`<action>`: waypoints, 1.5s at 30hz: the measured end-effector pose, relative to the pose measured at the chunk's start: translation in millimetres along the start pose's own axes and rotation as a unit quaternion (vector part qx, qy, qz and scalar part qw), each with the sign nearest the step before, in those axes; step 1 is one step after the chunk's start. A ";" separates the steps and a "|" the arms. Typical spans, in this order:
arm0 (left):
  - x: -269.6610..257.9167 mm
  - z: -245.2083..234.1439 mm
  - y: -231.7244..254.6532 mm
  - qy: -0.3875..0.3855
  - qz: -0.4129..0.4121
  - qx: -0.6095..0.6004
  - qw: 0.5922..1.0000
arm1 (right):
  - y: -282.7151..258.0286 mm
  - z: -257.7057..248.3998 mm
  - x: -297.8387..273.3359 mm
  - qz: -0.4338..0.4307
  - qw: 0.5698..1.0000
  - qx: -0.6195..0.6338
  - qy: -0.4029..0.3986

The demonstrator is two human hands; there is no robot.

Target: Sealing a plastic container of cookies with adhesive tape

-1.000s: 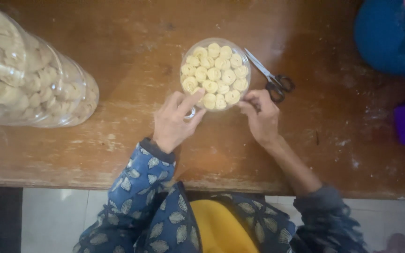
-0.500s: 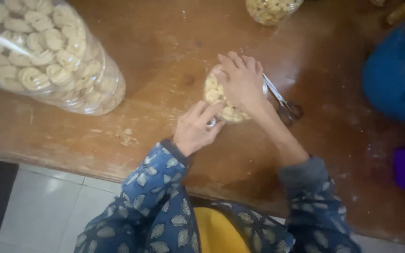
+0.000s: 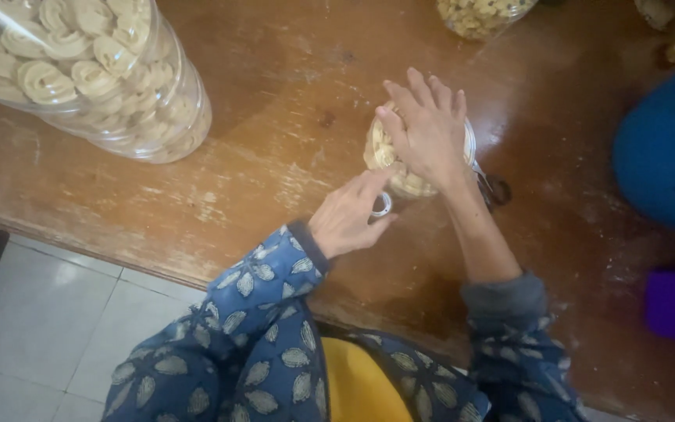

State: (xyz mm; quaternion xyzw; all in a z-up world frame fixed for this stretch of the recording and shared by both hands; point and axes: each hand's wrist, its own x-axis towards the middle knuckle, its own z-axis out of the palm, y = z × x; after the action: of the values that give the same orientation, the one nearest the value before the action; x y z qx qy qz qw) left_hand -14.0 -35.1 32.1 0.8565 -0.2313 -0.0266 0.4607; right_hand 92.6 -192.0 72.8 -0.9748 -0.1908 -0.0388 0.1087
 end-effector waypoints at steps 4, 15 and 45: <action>-3.4 9.4 -11.8 0.028 0.050 -0.003 0.998 | -1.5 0.7 -0.7 0.004 1.000 -0.004 -0.012; -21.1 -26.8 -40.0 0.057 0.125 0.236 0.962 | 1.8 2.7 -2.4 -0.034 0.999 -0.013 0.032; 81.6 -31.6 -119.3 0.107 0.103 0.129 0.980 | 34.8 1.7 -37.2 0.004 0.990 -0.064 0.124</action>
State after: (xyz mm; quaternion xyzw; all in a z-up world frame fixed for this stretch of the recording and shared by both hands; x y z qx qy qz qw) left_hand 111.2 11.1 -31.7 0.8781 -0.2695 0.1430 0.3686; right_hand 71.6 -236.5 60.0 -0.9683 -0.1687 -0.1707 0.0688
